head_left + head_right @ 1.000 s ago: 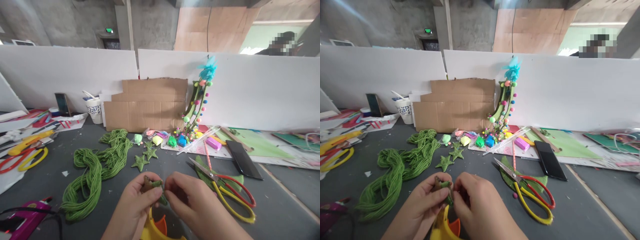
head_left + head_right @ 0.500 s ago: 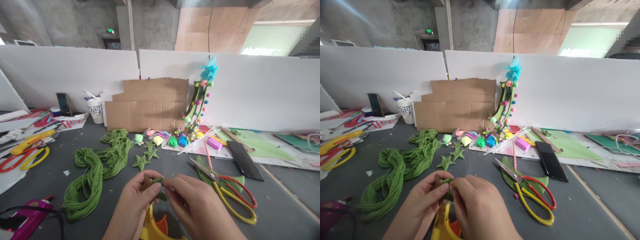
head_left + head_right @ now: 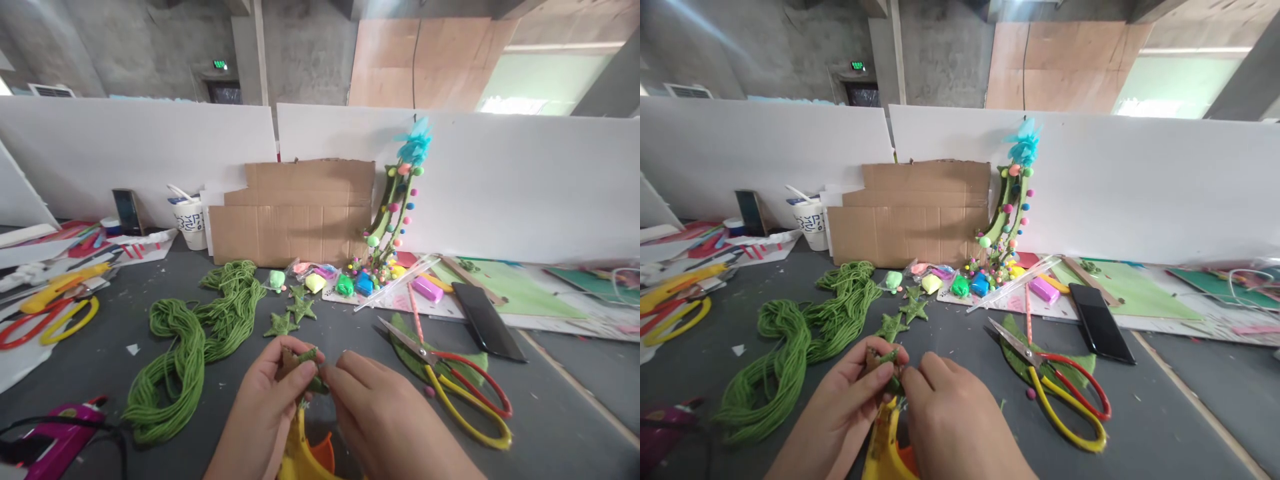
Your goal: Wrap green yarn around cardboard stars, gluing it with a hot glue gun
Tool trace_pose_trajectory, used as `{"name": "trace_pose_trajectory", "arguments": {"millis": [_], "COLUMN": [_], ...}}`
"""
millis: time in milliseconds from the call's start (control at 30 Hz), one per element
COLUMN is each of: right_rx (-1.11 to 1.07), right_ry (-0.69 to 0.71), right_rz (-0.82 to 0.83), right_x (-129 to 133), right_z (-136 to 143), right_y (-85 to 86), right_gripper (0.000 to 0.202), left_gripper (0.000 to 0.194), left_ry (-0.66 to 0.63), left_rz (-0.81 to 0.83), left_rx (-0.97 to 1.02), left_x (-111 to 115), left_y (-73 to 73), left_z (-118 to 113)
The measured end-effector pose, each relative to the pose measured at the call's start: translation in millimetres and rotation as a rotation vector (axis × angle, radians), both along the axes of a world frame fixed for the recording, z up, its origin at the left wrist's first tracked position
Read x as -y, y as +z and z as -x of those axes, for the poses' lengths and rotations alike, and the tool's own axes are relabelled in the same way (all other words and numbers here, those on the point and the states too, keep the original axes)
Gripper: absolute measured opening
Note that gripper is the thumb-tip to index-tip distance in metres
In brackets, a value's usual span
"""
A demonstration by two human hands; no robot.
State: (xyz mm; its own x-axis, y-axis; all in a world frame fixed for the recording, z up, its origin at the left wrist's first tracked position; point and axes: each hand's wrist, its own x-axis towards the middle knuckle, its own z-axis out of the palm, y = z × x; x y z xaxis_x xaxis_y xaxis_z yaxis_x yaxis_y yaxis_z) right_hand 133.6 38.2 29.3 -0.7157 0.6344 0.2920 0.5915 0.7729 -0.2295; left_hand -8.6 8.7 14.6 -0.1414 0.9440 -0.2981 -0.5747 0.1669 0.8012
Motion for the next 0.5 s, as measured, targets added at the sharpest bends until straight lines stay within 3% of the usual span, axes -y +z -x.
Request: {"name": "trace_pose_trajectory", "arguments": {"millis": [300,500], "right_rx": [-0.074,-0.518], "right_ry": [0.026,-0.066], "right_rz": [0.257,0.282], "right_x": [1,1], "right_z": [-1,-12], "right_y": [4.8,15.2], "right_gripper": [0.027,0.036], "left_gripper": [0.018,0.019], "left_ry": [-0.003,0.058], "left_rz": [-0.071,-0.185], "left_rx": [-0.008,-0.215], "left_x": [2,4], "left_y": [4.8,3.6], "left_z": [1,3]}}
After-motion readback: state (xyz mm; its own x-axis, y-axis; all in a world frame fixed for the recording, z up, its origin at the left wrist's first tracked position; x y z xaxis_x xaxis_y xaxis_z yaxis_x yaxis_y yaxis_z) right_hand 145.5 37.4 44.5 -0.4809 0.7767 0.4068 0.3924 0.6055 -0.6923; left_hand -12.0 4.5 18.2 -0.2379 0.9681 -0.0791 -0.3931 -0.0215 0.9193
